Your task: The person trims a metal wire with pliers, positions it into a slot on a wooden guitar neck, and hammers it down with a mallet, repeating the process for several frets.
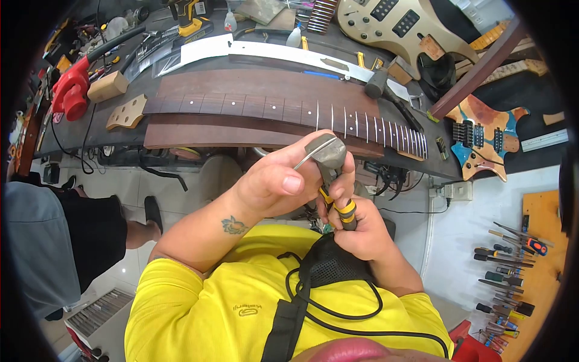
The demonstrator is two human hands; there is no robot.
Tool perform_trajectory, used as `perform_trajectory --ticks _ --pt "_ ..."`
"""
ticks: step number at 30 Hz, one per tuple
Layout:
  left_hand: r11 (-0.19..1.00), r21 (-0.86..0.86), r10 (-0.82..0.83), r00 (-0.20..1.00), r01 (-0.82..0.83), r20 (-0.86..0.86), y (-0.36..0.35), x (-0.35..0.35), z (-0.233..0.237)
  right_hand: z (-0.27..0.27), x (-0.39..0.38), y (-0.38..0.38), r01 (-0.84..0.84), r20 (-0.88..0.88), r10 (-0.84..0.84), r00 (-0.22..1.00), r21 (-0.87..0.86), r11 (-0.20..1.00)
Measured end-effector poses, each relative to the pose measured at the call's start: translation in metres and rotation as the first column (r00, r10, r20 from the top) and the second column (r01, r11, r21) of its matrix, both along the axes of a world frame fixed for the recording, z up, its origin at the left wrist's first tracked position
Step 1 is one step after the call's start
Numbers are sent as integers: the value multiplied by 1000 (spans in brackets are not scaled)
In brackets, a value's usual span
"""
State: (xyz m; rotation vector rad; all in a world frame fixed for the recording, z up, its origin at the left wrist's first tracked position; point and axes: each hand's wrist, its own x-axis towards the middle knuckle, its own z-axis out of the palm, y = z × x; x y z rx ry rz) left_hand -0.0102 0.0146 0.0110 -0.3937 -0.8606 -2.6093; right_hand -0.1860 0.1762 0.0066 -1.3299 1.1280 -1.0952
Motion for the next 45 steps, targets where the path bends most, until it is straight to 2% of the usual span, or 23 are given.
perform_trajectory --ticks 8,13,14,16,17,18,19,20,21,22,24,25,27,30,32,33,34,35,36,38,40,42,45 --pt "999 21 -34 999 34 -18 1 0 -5 -3 1 -1 -2 29 3 1000 -5 1000" --pt "998 -47 -45 999 44 -15 -6 -1 -8 3 2 -4 11 -7 -11 1000 27 1000" --pt "998 -48 -46 999 45 -17 -6 -2 -6 4 1 -6 -18 68 15 998 54 998" --pt "999 53 1 984 9 -177 -1 -6 9 5 0 -8 -50 137 40 990 76 996" --pt "980 50 198 968 -193 -154 0 -5 7 2 0 -9 -78 251 53 966 89 993" --pt "980 47 198 967 -193 -162 -3 -3 5 0 -1 -10 -108 360 65 931 99 989" --pt "810 -264 493 852 -524 -179 -9 0 3 -3 -5 -12 -160 392 121 912 68 985" --pt "451 -515 711 642 -729 -286 -15 3 1 -4 -6 -13 -164 382 126 915 69 984" --pt "83 -604 718 468 -793 -515 -25 7 4 -4 -4 -13 -179 432 123 894 93 979" --pt "81 -598 722 461 -798 -517 -26 9 11 -5 -4 -13 -195 482 116 868 118 974" --pt "-449 -579 504 342 -681 -793 -26 17 32 -7 -6 -14 -219 453 138 881 131 967" --pt "-455 -571 566 273 -684 -778 -15 15 42 -8 -6 -15 -225 454 155 878 105 969" --pt "-461 -571 561 276 -679 -781 -13 18 46 -7 -5 -18 -230 458 172 872 73 970" --pt "-414 -561 577 270 -717 -771 -14 27 52 -1 -4 -20 -217 331 204 922 3 976" --pt "-514 -506 635 90 -693 -767 -17 36 54 1 -2 -19 -143 304 117 945 63 988" --pt "-510 -509 638 92 -694 -765 -12 36 58 6 2 -15 -57 243 23 970 135 989" --pt "-142 -714 889 229 -685 -396 -3 36 64 5 1 -14 -59 243 24 970 140 988" --pt "273 -733 935 350 -623 50 1 37 66 4 -2 -12 -11 153 -2 988 84 996" --pt "272 -733 937 346 -624 52 0 38 63 3 -4 -12 31 64 -33 997 21 999" --pt "233 -846 926 376 -480 41 -4 40 52 6 -5 -12 58 17 -58 998 -9 998" --pt "218 -830 929 370 -513 15 -4 37 46 11 -7 -11 69 -153 -71 986 -18 997" --pt "114 -861 917 385 -496 -101 -5 39 43 14 -3 -11 85 -171 -88 981 -27 996" --pt "37 -893 915 375 -448 -150 -7 44 46 18 0 -11 99 -197 -104 975 -34 995"
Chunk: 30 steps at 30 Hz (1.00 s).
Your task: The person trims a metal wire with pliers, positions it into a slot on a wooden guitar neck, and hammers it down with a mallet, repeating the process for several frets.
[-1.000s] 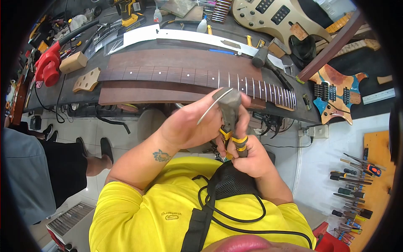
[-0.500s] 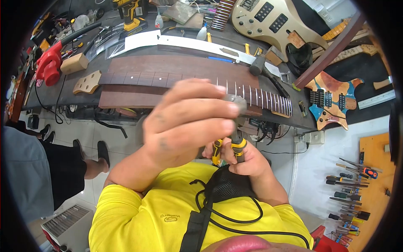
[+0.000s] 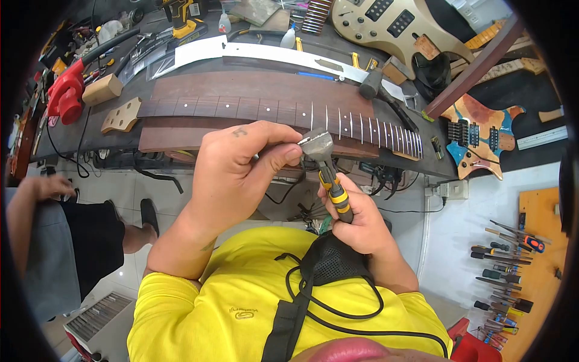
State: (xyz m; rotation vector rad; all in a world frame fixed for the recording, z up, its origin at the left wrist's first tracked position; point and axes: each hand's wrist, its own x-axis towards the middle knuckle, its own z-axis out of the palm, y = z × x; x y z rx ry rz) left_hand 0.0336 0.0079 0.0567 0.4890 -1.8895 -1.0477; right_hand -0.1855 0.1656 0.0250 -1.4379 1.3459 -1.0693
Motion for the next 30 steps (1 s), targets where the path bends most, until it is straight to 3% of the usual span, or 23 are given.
perform_trajectory --ticks 6,20,25,26,27,28,30 --pt "973 -231 25 1000 -27 -12 -1 4 5 -1 -1 2 9 -5 -9 1000 2 1000" --pt "964 -265 -13 999 2 -41 -4 6 2 2 1 4 16 -70 -15 997 9 1000" --pt "974 -222 -47 998 39 -29 -1 7 -2 -3 3 4 61 -168 -74 983 -85 995" --pt "989 107 -93 993 100 -73 5 8 -1 -4 2 4 62 -169 -76 983 -86 994" --pt "892 422 -121 984 165 -128 8 8 0 -7 0 3 52 -144 -66 987 -94 994" --pt "891 421 -124 984 167 -128 6 7 -3 -9 0 3 45 -119 -57 991 -102 994" --pt "529 672 -234 850 519 -472 -3 6 -14 -5 1 3 46 -103 -55 993 -87 995"
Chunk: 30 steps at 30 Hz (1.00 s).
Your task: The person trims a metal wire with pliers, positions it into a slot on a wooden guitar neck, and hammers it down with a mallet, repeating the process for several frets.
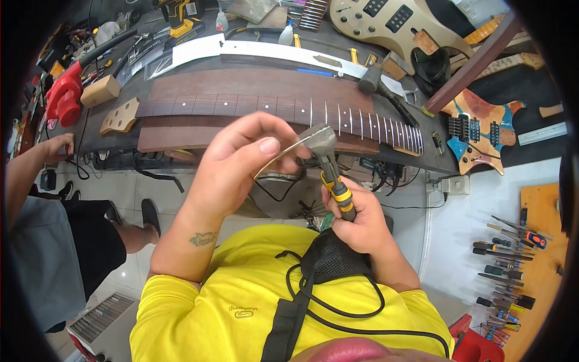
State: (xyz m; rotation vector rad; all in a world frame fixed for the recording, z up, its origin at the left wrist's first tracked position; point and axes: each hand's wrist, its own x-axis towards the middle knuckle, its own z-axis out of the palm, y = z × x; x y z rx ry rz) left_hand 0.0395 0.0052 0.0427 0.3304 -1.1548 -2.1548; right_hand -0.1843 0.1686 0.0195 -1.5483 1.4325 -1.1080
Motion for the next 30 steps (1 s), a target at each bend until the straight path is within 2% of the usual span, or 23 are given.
perform_trajectory --ticks 2,4,5,7,8,11,16,30 --pt "999 -27 -44 998 43 -49 -4 -9 -19 3 2 -1 -9 17 9 1000 16 1000" --pt "987 -108 -134 979 118 -155 -3 -18 -19 4 4 -2 -5 55 2 999 55 998" --pt "988 -109 -130 979 113 -156 -3 -23 -22 3 5 -2 -10 53 7 999 55 998" --pt "962 -155 -265 906 226 -330 -3 -32 -27 -1 5 -2 -11 115 5 993 49 999" --pt "969 -70 -247 893 238 -376 5 -35 -27 -1 6 -3 -10 115 5 993 46 999" --pt "973 -9 -209 869 230 -449 11 -45 -29 -2 7 -1 -5 133 -2 991 54 999" --pt "975 -11 -207 883 223 -420 17 -44 -25 -3 10 0 -9 238 -4 971 56 998" --pt "982 0 -174 892 191 -418 19 -55 -26 -17 12 -1 -21 325 -1 946 63 998"
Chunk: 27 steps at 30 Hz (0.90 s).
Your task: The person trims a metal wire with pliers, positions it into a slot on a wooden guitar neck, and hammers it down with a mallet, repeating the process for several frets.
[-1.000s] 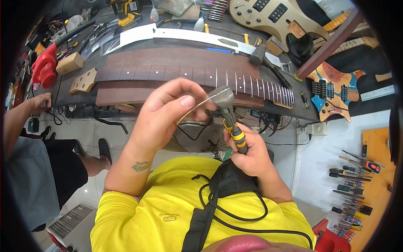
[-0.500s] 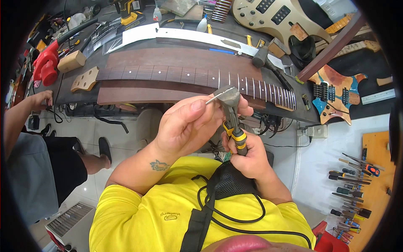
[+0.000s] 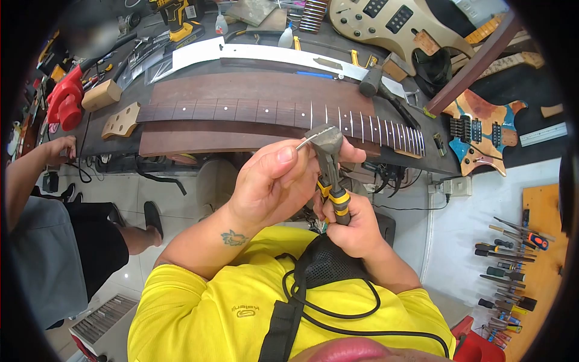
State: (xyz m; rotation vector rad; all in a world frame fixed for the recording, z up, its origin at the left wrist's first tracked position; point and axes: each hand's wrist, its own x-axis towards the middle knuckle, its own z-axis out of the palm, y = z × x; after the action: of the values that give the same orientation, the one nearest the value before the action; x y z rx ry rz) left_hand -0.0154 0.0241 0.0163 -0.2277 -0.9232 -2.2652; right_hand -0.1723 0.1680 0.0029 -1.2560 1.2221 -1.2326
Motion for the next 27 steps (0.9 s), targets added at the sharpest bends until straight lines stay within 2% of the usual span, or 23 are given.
perform_trajectory --ticks 8,9,11,13,14,15,17,18,19,20,21,22,23,24,25,27 --pt "999 -37 2 1000 -3 -16 -7 0 -5 3 -1 -4 -4 -12 4 1000 26 1000" --pt "999 -40 -3 1000 3 -16 -9 2 -2 0 -5 -6 -44 -40 44 998 1 999" --pt "998 -59 -35 999 37 41 -13 7 7 4 -10 -4 -38 -72 36 997 -25 999" --pt "990 -122 -61 996 69 72 -16 18 8 21 -15 -3 -44 -235 16 972 -115 992" --pt "987 -126 -94 994 101 62 -19 27 13 19 -28 3 -101 -343 60 938 -103 990" --pt "983 -132 -121 991 127 52 -21 35 15 23 -38 10 -51 -352 10 936 -108 993" --pt "998 -57 37 999 -37 1 -17 49 9 34 -57 22 15 -455 -49 889 -79 997" --pt "998 -62 17 1000 -18 -5 -22 58 -1 41 -72 28 125 -531 -169 830 -117 985" --pt "998 -45 44 997 -42 57 -29 68 -16 41 -90 33 256 -563 -345 751 -232 938" --pt "997 -30 76 990 -73 121 -32 73 -23 43 -113 38 394 -608 -462 646 -253 883" --pt "972 -182 186 956 -146 228 -22 66 -10 46 -134 40 526 -694 -573 435 -320 788" --pt "979 -170 166 934 -116 317 -20 66 -13 47 -157 44 631 -753 -603 264 -338 698" --pt "984 -152 145 903 -90 405 -18 65 -21 51 -180 45 662 -851 -521 62 -356 660" --pt "983 -174 137 889 -66 437 -17 61 -31 52 -198 43 726 -891 -453 -4 -314 612" --pt "982 -175 138 890 -67 435 -14 57 -37 44 -217 45 725 -891 -455 -6 -317 611" --pt "995 -95 61 862 -15 504 -6 45 -46 22 -252 42 740 -928 -363 -87 -304 600"
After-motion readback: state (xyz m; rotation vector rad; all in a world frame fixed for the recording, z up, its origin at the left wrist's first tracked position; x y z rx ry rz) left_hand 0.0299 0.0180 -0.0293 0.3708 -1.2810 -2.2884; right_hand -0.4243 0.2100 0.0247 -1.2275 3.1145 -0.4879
